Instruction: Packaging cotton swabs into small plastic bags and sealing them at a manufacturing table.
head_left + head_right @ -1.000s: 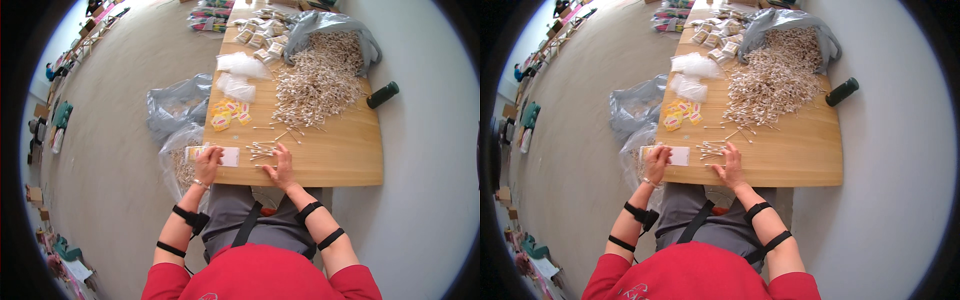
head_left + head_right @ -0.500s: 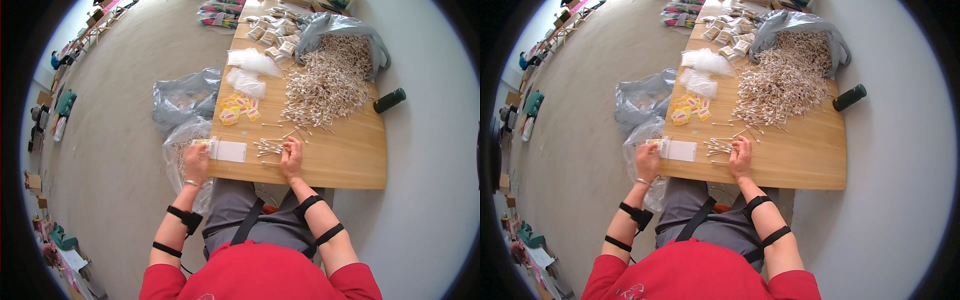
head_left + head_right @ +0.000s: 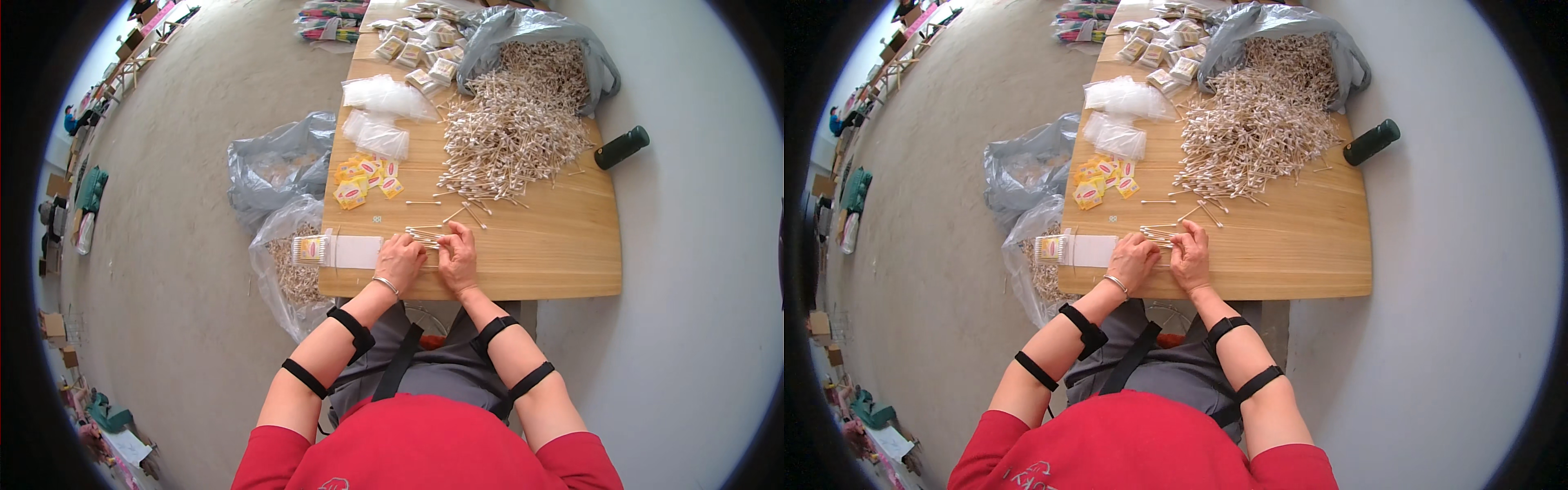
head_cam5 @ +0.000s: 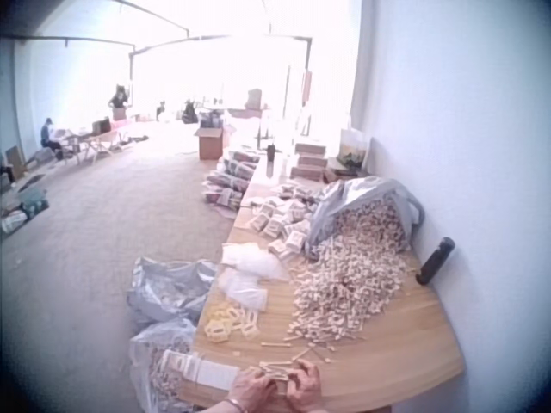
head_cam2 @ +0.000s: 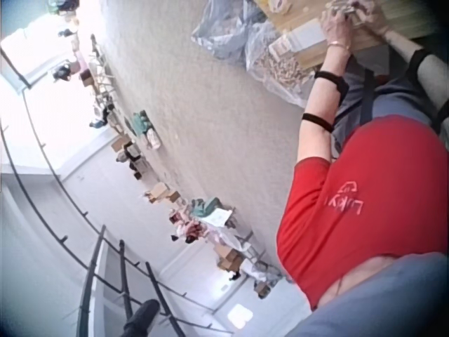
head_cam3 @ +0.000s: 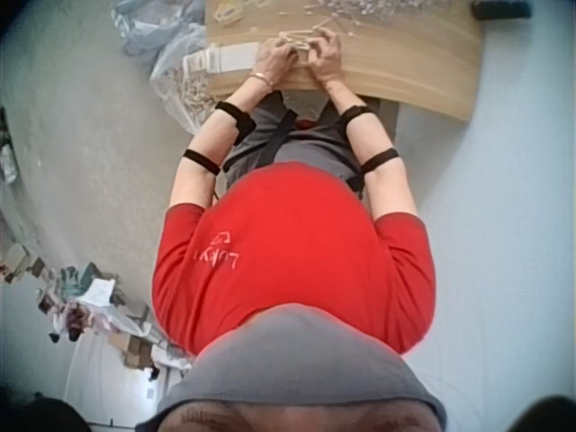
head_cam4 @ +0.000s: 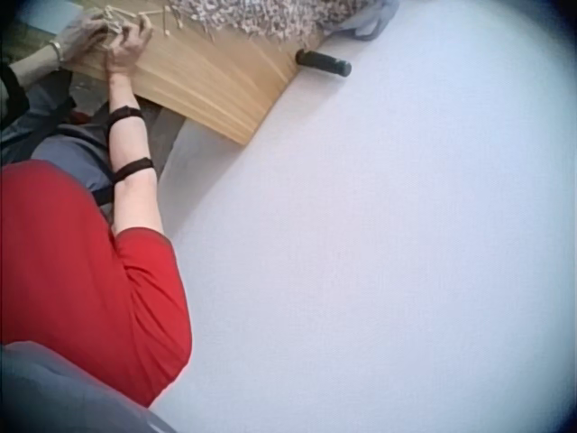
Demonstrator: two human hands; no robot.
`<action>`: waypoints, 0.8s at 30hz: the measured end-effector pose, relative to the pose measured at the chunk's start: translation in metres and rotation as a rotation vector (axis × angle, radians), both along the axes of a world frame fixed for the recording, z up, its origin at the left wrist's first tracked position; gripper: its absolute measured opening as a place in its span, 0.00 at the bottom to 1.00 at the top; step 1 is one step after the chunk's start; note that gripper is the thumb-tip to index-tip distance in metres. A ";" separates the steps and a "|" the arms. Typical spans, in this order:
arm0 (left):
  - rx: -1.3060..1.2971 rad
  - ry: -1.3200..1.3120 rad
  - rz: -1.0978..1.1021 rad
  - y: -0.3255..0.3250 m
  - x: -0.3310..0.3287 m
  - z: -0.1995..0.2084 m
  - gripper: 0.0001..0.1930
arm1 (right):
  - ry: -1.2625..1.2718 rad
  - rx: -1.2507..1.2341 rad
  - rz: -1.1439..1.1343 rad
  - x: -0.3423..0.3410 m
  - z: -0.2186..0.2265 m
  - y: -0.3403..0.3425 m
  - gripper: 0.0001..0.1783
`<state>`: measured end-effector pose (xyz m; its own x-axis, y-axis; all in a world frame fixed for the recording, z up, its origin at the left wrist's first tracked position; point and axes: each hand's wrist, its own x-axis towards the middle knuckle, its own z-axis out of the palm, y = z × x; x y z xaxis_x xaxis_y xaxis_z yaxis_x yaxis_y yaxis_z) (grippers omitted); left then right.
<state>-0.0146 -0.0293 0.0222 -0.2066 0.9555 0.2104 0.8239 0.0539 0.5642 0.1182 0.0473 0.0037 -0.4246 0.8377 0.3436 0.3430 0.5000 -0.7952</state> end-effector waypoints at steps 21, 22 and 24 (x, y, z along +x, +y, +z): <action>0.009 -0.409 0.579 -0.182 -0.121 -0.016 0.03 | -0.091 0.095 0.108 -0.001 0.014 -0.005 0.20; -0.034 -0.444 0.677 -0.199 -0.133 -0.025 0.04 | -0.087 0.091 0.118 -0.002 0.019 -0.007 0.20; -0.048 -0.435 0.728 -0.210 -0.150 -0.031 0.03 | -0.192 0.117 0.169 -0.001 0.029 -0.009 0.26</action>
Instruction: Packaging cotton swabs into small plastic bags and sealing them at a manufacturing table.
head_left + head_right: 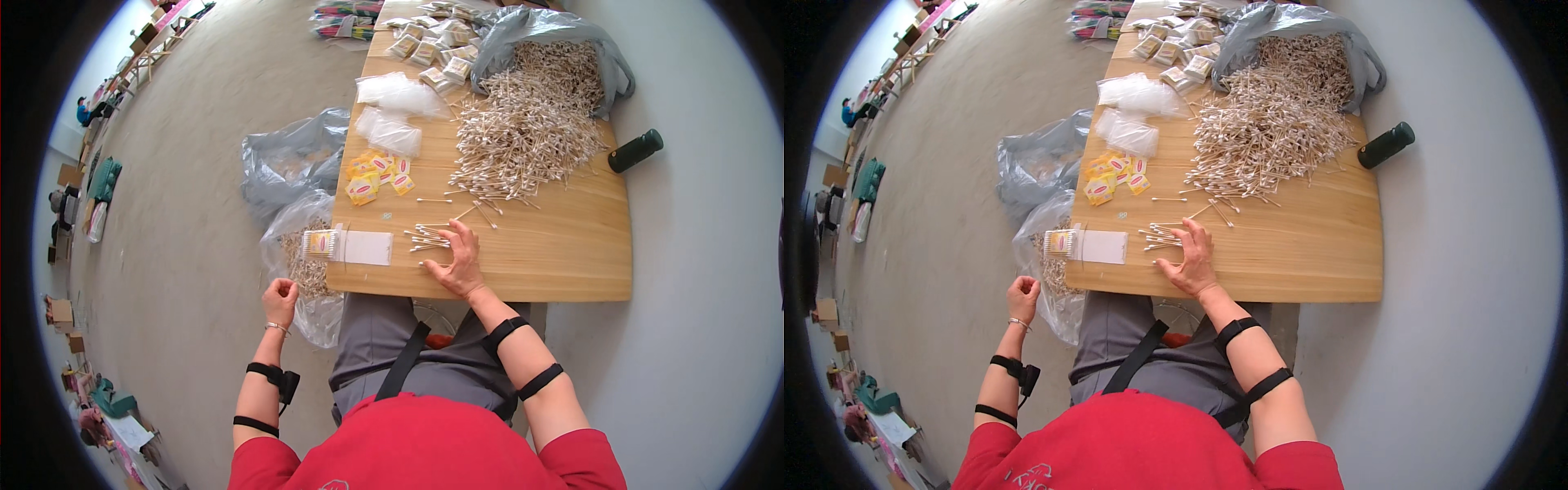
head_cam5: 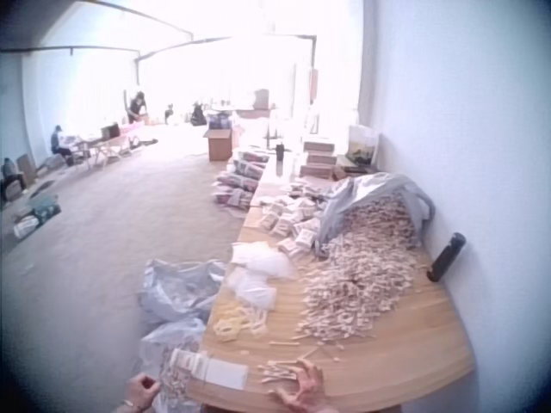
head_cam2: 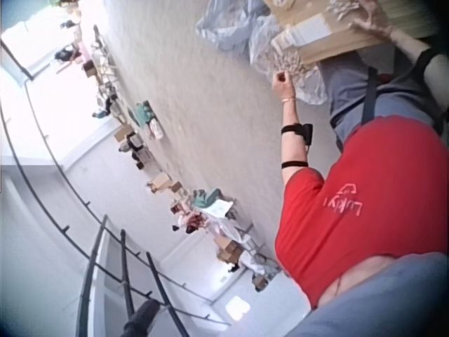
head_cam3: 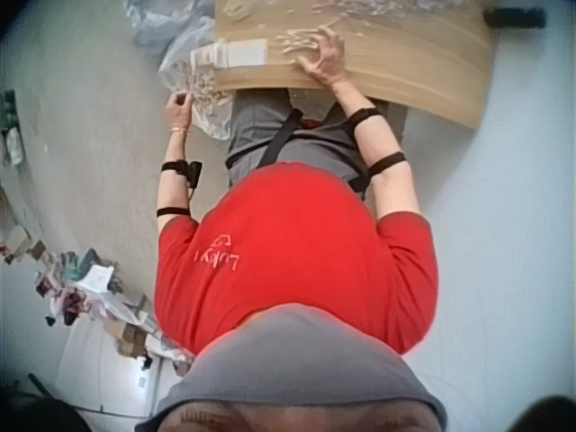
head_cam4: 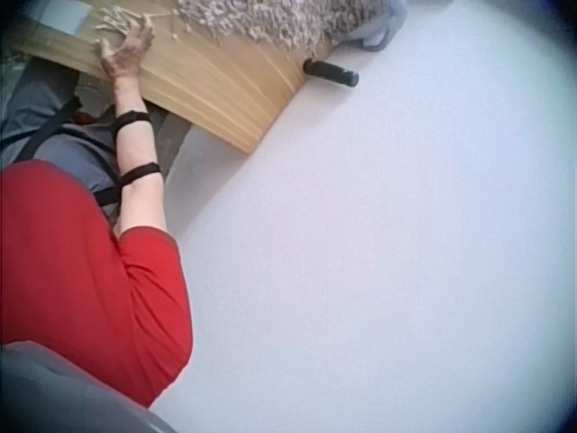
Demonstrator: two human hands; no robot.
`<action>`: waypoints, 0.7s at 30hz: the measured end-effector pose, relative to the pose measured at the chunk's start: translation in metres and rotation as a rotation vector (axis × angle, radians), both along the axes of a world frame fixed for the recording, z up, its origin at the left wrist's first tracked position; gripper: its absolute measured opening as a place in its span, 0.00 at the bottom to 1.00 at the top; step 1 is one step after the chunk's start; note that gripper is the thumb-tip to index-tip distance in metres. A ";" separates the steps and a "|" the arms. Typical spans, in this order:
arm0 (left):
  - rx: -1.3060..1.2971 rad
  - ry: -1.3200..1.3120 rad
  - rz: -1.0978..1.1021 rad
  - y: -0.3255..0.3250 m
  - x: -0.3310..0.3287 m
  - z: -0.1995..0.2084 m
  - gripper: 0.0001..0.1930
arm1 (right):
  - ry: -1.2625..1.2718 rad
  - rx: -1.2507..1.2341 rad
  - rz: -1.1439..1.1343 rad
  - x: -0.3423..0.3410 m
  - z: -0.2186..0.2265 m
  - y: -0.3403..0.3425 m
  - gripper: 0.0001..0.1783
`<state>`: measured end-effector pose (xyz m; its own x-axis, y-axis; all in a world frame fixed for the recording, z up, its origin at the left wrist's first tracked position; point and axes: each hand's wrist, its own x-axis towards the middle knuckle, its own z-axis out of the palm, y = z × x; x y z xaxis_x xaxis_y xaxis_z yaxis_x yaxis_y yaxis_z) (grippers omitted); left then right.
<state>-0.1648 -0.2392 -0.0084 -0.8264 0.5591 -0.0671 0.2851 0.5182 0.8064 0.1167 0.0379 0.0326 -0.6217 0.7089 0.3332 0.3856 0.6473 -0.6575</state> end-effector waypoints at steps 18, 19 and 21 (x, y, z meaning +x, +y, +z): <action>0.155 0.316 -0.570 0.186 0.130 0.034 0.06 | 0.109 -0.093 -0.089 0.004 -0.020 0.006 0.09; 0.100 0.295 -0.561 0.190 0.131 0.032 0.05 | 0.110 -0.091 -0.090 0.003 -0.018 0.005 0.09; 0.088 0.299 -0.587 0.194 0.131 0.031 0.05 | 0.092 -0.071 -0.087 0.001 -0.017 0.004 0.08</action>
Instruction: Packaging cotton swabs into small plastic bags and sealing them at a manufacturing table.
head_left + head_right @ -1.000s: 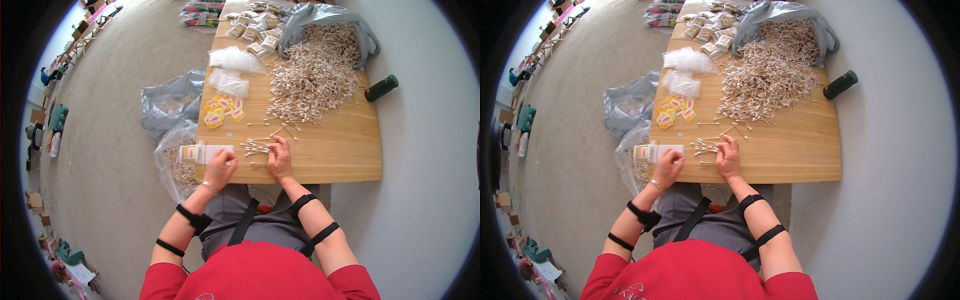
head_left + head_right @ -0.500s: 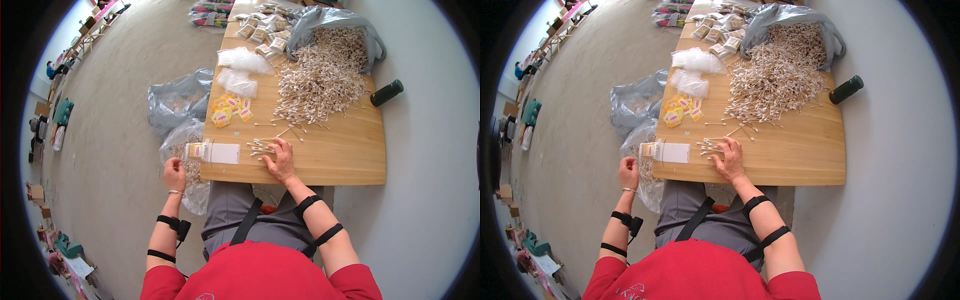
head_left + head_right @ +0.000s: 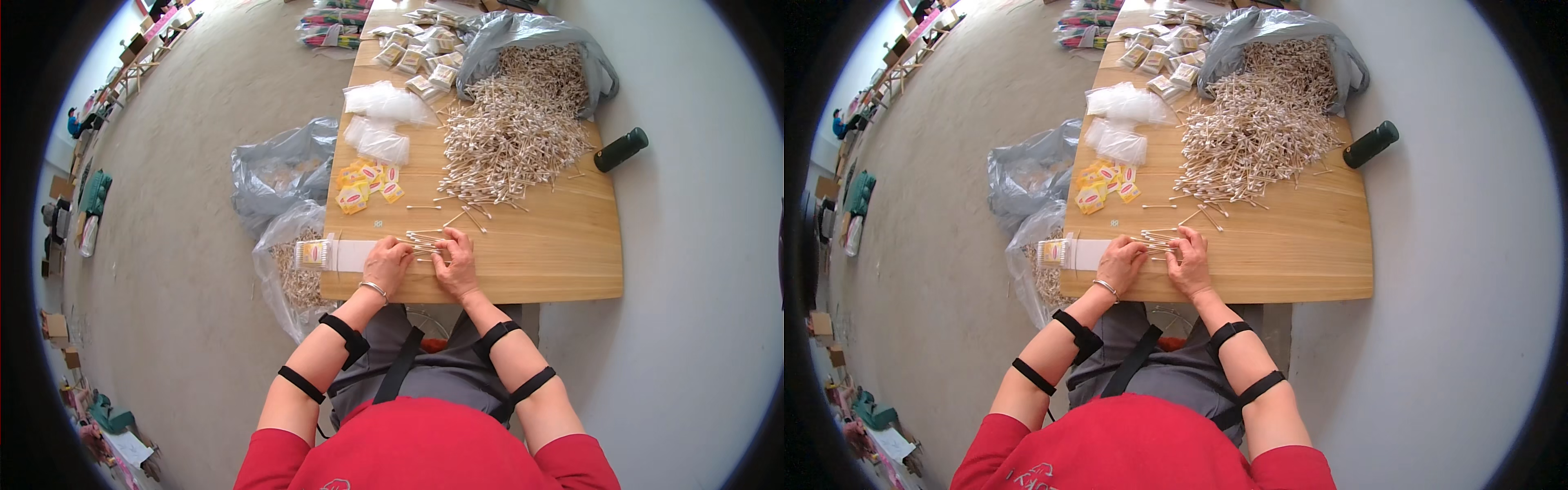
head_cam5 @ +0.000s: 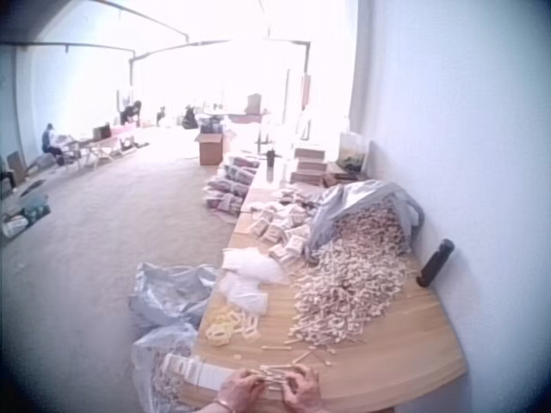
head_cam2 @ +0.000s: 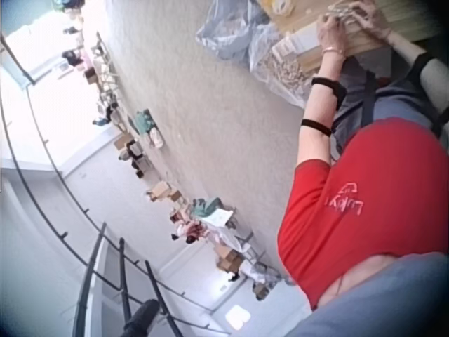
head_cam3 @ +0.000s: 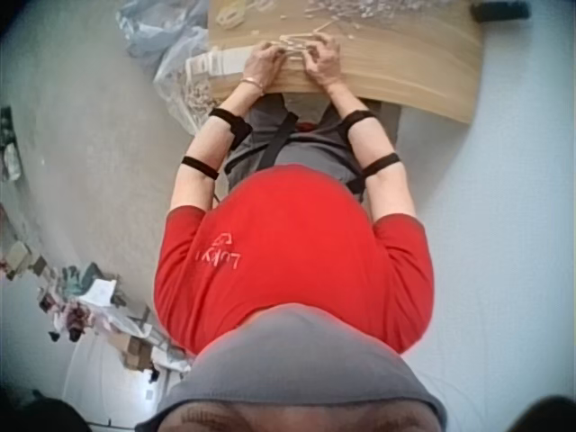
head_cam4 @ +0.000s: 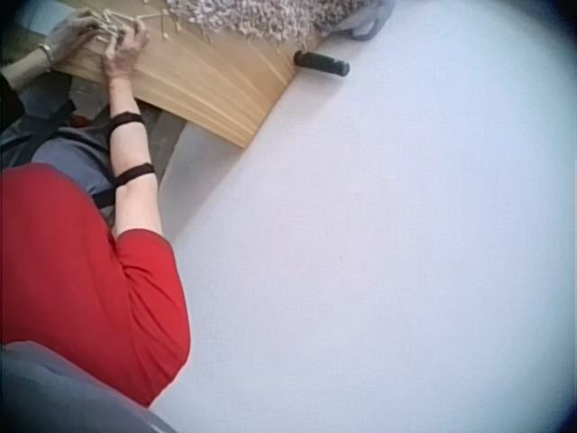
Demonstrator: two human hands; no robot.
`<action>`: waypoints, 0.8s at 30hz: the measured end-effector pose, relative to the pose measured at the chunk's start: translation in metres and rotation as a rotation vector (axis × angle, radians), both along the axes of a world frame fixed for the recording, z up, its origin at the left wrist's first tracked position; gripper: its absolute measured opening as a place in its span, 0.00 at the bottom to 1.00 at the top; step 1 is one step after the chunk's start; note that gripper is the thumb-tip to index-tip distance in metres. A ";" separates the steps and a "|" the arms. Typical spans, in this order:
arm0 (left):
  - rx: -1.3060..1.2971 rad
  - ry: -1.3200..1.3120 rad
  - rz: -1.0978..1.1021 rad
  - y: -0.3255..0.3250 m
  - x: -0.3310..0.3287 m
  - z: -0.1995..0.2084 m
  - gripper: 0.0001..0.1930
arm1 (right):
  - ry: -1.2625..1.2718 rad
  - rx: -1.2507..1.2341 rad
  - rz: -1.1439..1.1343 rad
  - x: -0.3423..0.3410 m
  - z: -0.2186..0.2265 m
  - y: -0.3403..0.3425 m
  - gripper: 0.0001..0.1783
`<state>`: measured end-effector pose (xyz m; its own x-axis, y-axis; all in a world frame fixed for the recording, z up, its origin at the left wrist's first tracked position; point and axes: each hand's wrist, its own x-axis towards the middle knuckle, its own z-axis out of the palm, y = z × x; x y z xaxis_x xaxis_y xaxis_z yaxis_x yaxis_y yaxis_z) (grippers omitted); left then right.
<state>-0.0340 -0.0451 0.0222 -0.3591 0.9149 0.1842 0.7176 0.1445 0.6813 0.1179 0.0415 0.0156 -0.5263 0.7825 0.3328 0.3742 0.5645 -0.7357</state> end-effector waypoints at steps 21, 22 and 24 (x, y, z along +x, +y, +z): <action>0.112 -0.214 -0.022 -0.010 -0.019 0.016 0.05 | 0.051 0.097 -0.029 -0.005 0.014 -0.002 0.12; 0.091 -0.259 0.002 -0.010 -0.017 0.021 0.05 | 0.053 0.100 -0.025 -0.007 0.021 -0.002 0.12; 0.115 -0.278 0.011 -0.008 -0.016 0.027 0.05 | 0.014 0.171 0.056 -0.012 0.031 -0.001 0.12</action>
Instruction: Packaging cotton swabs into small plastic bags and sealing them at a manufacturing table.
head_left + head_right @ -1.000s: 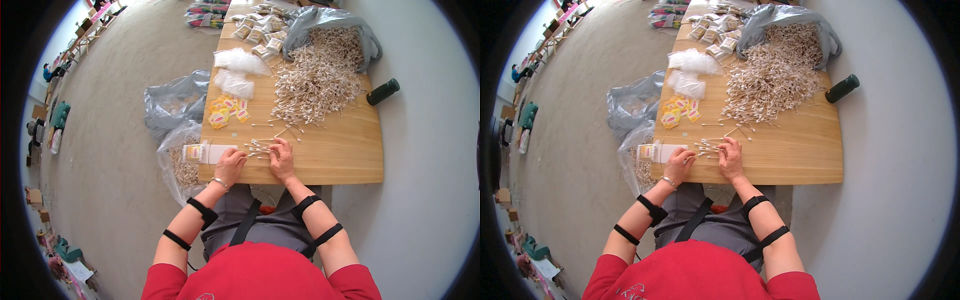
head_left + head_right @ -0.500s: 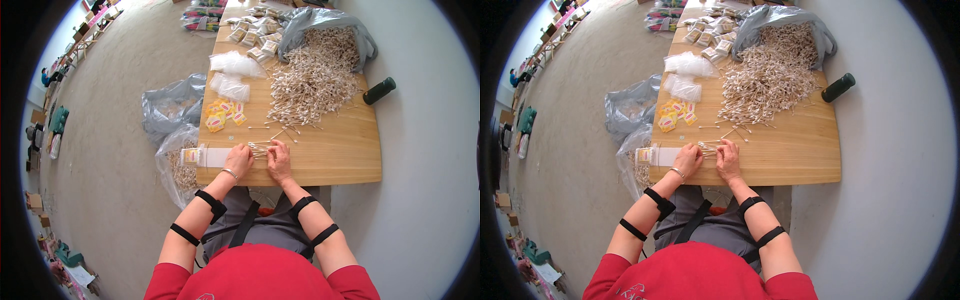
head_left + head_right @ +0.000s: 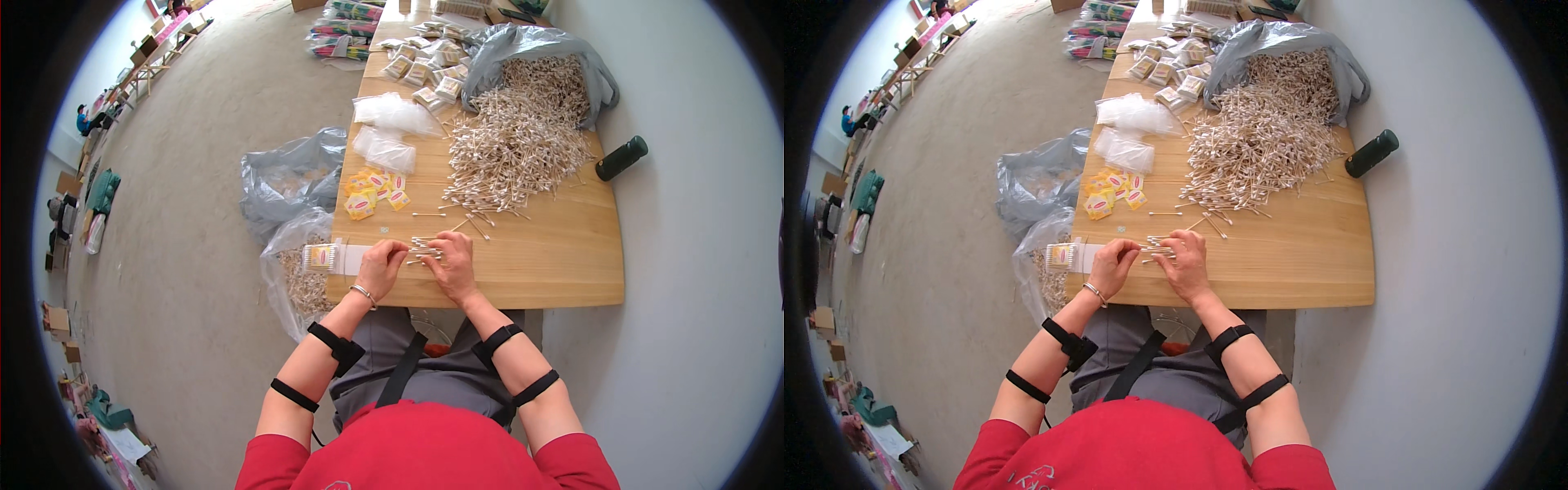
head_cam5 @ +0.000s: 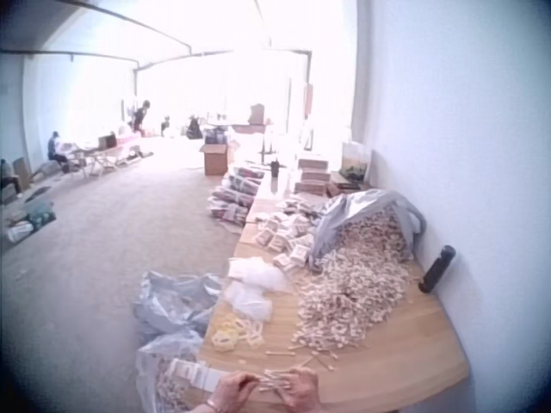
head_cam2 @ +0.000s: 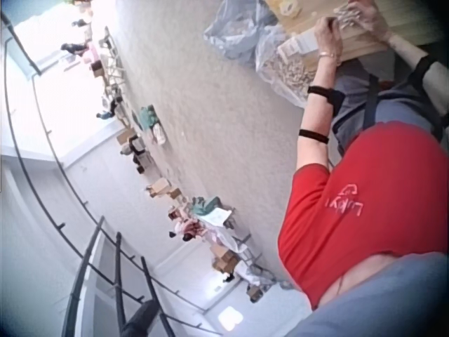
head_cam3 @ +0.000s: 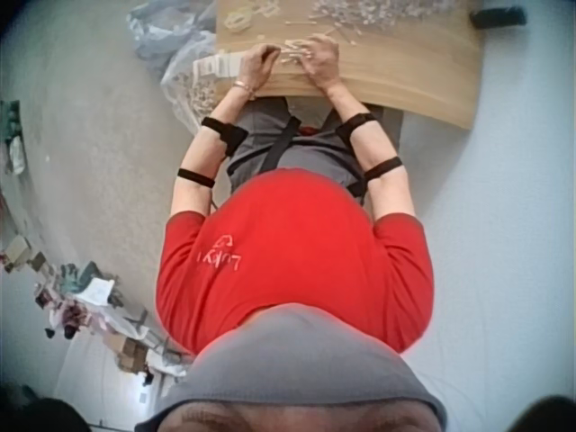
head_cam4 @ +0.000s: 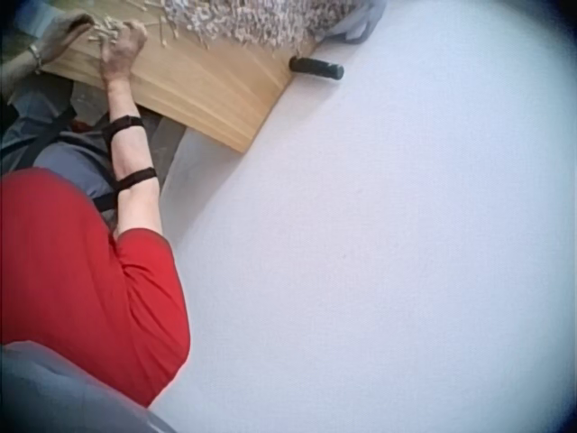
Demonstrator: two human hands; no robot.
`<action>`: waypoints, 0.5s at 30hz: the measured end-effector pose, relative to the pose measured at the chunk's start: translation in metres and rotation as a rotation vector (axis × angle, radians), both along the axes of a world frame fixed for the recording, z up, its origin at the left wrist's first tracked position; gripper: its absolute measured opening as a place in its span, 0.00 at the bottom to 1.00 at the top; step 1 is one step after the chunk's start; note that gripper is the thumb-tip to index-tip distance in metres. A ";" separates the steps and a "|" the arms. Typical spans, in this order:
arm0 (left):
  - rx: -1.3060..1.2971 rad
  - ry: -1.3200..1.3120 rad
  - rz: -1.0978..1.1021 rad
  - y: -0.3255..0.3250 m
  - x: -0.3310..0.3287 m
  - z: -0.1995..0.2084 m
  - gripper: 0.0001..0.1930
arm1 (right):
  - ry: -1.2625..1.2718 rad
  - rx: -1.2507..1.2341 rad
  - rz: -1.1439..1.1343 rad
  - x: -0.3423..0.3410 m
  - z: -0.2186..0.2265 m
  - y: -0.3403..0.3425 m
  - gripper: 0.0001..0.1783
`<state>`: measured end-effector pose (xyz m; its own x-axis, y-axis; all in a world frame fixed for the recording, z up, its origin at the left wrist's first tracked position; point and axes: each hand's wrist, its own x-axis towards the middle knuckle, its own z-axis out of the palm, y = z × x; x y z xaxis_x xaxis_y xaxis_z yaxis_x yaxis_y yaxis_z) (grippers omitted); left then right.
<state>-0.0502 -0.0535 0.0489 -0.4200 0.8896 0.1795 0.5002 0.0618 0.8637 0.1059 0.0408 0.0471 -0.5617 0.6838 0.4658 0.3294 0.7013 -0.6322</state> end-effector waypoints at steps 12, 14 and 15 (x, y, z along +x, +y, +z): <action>0.110 -0.694 0.109 0.006 0.002 0.018 0.11 | 0.063 -0.233 0.179 -0.017 0.037 -0.009 0.06; 0.132 -0.727 0.118 0.005 0.003 0.018 0.11 | 0.079 -0.333 0.172 -0.020 0.045 -0.014 0.05; 0.133 -0.740 0.107 0.005 0.006 0.021 0.11 | 0.095 -0.430 0.155 -0.019 0.047 -0.014 0.05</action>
